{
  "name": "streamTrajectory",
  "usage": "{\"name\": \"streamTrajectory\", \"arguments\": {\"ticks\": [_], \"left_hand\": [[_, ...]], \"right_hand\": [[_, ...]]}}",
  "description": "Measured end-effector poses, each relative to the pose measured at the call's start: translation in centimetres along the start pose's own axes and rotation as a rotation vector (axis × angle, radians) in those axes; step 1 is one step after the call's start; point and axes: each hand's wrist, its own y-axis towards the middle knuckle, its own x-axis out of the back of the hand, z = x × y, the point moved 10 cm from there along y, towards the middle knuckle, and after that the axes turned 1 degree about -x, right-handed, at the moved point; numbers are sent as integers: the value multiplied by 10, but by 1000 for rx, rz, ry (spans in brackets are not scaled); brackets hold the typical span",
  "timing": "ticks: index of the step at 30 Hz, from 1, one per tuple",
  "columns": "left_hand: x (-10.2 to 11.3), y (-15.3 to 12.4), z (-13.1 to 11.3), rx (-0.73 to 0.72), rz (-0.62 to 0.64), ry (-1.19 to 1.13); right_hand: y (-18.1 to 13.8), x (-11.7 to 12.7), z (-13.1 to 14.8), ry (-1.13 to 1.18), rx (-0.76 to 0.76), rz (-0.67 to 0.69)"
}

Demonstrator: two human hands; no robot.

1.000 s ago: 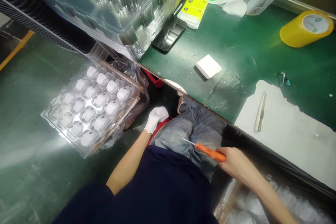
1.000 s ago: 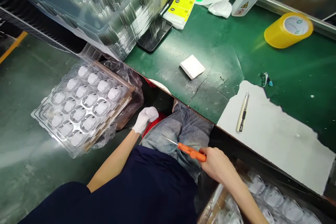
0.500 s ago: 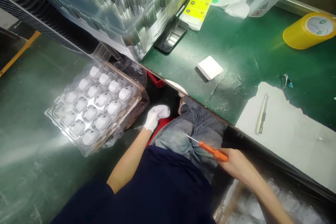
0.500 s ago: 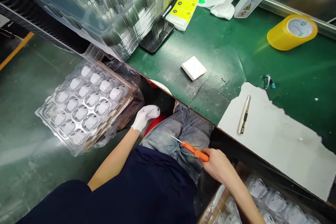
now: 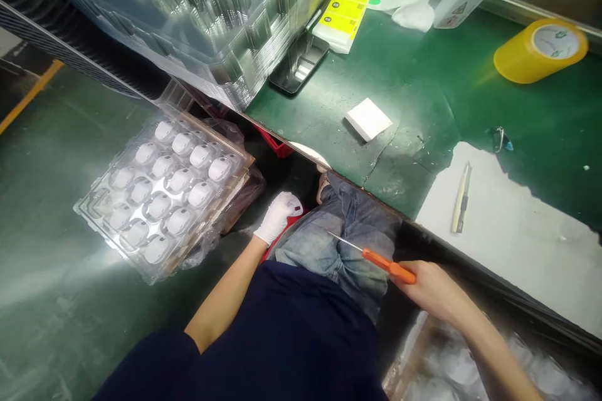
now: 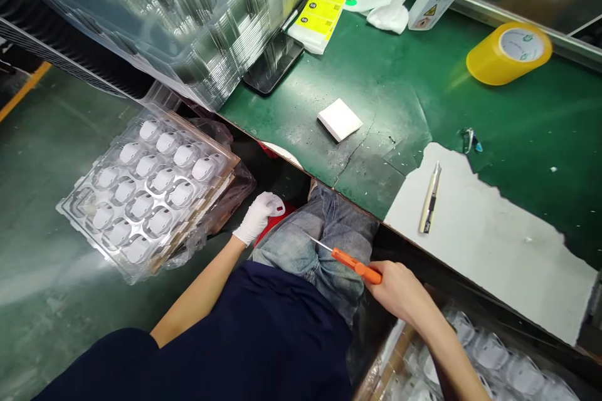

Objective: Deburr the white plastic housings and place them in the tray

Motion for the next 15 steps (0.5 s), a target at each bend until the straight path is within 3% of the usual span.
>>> {"name": "streamTrajectory", "arguments": {"ticks": [4,9,12,15], "left_hand": [[12,-4,-2,37,19,-54],[37,-9,8,128,-101,-238],[41,-3,12,197,-141,-374],[41,2,-1,208,-147,-473]], "right_hand": [[2,0,1,14,2,24],[8,2,10,41,39,-8],[10,-1,11,44,60,-5],[12,-5,18,55,108,15]]}}
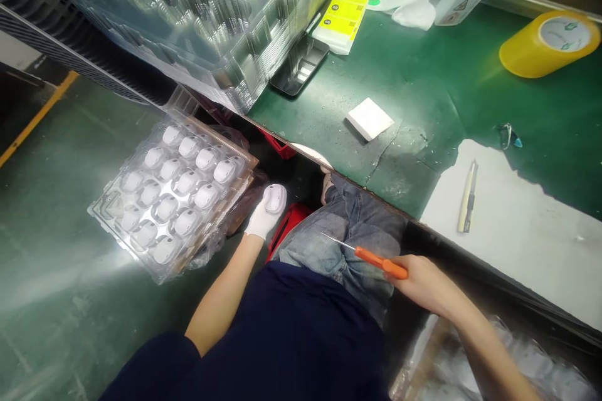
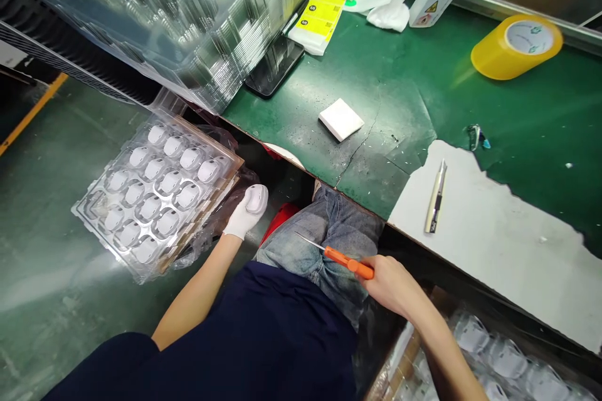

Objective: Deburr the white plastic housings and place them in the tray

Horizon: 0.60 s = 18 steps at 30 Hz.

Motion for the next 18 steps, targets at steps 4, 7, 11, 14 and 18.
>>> {"name": "streamTrajectory", "arguments": {"ticks": [4,7,11,14,18], "left_hand": [[-23,-27,-39,-95,44,-75],[-54,-66,-69,-200,127,-80],[-95,-118,-80,-269,204,44],[-110,-141,-65,-274,193,211],[-122,-156,-28,-229,212,317]], "right_hand": [[18,-1,32,-19,53,-105],[42,-5,68,-49,63,-222],[71,-17,103,9,113,-246],[72,-17,104,78,151,-275],[45,-6,98,381,276,-360]]}}
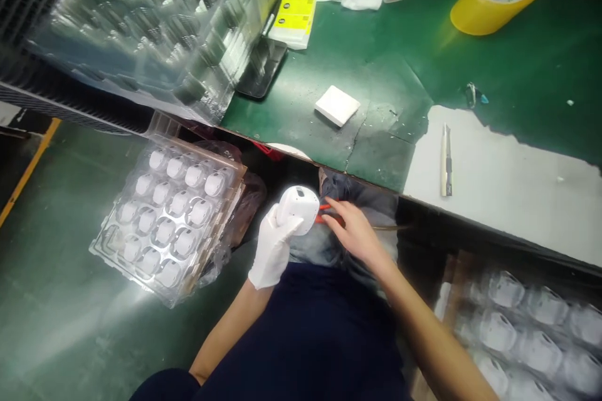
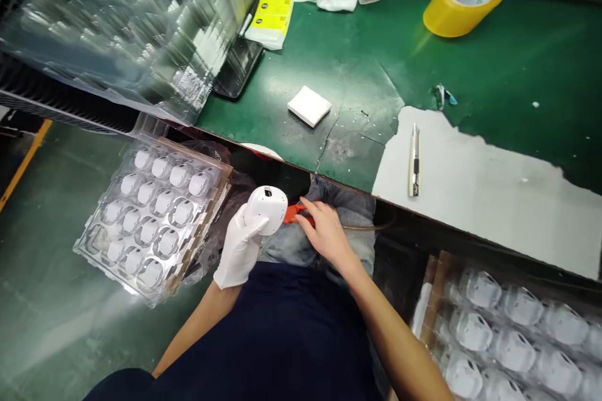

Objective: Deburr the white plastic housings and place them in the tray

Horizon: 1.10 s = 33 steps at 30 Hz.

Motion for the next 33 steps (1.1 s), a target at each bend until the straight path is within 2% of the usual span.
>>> {"name": "streamTrajectory", "arguments": {"ticks": [4,6,11,18,22,27,33], "left_hand": [[-29,-15,23,82,83,-14],[-39,-21,32,165,104,-82],[-44,-30,38,300,73,-131],[-43,-34,34,303,64,-122],[-45,-36,21,202,125,-33],[-54,-40,-2,27,243,360],[-57,-40,-6,-9,250,282]], "right_hand": [[-23,15,7,753,75,-109],[-29,15,1,888,24,-169],[-37,8,-1,1040,-24,-198],[-40,8,4,1091,-8,-168],[-40,9,2,1178,2,-159],[-45,19,1,1341,103,-199],[-57,38,6,1278,242,-266]]}}
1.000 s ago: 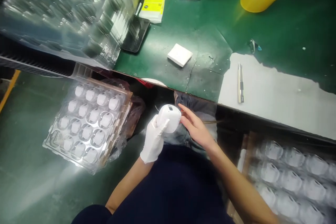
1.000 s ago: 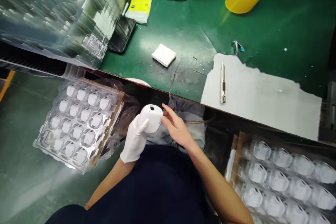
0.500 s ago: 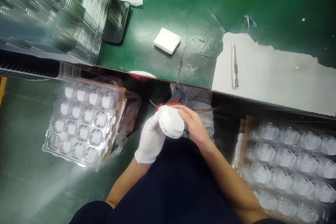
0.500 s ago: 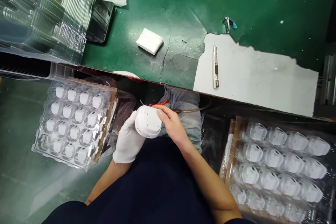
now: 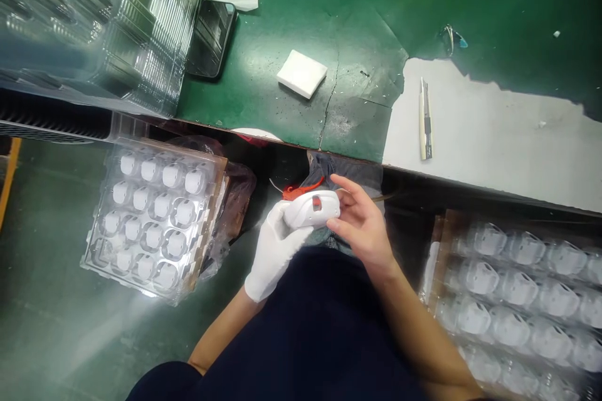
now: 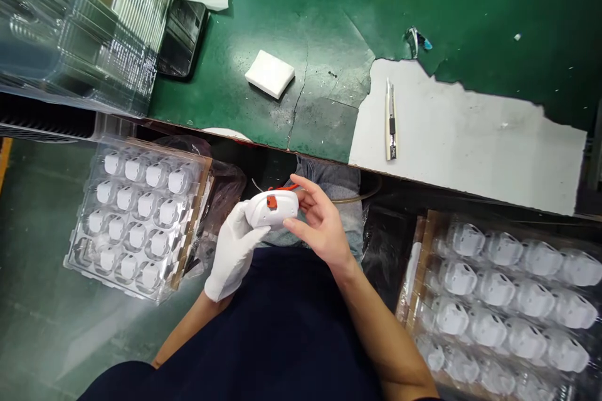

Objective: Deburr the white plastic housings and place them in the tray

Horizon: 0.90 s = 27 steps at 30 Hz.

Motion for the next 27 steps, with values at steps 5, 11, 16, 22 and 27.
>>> {"name": "streamTrajectory", "arguments": {"ticks": [5,11,16,22,27], "left_hand": [[2,10,4,-16,27,-133],[-16,9,29,258,144,-386],[-24,3,44,458,131,-581],[-32,-8,48,740,-8,-840],[-35,-10,47,782,-88,-949]], "right_hand": [[-10,-2,17,-95,81,16],[-12,0,24,-177,74,-20],[-8,7,22,-181,74,-109],[-5,13,15,-206,44,-190],[-4,17,4,-234,-3,-221]]}}
